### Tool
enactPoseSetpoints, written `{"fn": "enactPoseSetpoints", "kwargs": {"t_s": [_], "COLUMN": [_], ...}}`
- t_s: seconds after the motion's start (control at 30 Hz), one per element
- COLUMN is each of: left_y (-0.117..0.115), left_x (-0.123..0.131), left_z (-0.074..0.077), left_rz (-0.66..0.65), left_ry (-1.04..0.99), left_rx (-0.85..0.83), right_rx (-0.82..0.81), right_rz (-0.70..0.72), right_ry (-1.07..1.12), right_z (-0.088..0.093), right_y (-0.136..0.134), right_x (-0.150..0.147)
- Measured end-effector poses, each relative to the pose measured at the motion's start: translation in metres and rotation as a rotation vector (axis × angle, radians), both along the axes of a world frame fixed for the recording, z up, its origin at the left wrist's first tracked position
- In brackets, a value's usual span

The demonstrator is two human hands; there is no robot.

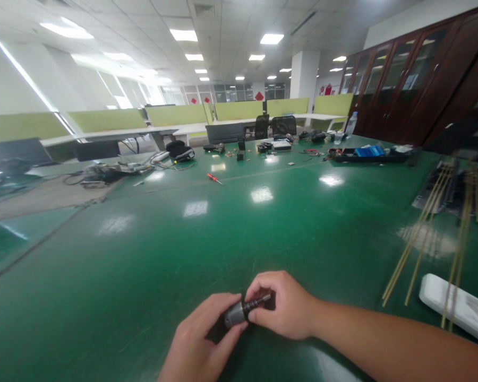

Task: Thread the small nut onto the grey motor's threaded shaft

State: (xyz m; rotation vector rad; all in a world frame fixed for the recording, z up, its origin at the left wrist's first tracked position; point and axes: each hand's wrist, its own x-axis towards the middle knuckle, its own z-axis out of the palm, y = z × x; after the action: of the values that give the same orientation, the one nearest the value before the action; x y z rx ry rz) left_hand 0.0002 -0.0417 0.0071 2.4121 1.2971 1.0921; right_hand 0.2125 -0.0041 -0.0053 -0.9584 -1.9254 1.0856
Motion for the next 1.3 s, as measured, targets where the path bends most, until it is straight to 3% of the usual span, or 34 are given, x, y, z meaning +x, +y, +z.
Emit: {"fn": "enactPoseSetpoints", "kwargs": {"t_s": [1.3], "left_y": [-0.0031], "left_x": [-0.0047], "left_z": [0.0061], "left_rz": [-0.003], "left_ry": [0.040], "left_rx": [0.081], "right_rx": [-0.011], "right_rz": [0.020], "right_ry": [-0.002], "right_z": [0.0015], "right_y": [0.0034], "right_x": [0.0018]}}
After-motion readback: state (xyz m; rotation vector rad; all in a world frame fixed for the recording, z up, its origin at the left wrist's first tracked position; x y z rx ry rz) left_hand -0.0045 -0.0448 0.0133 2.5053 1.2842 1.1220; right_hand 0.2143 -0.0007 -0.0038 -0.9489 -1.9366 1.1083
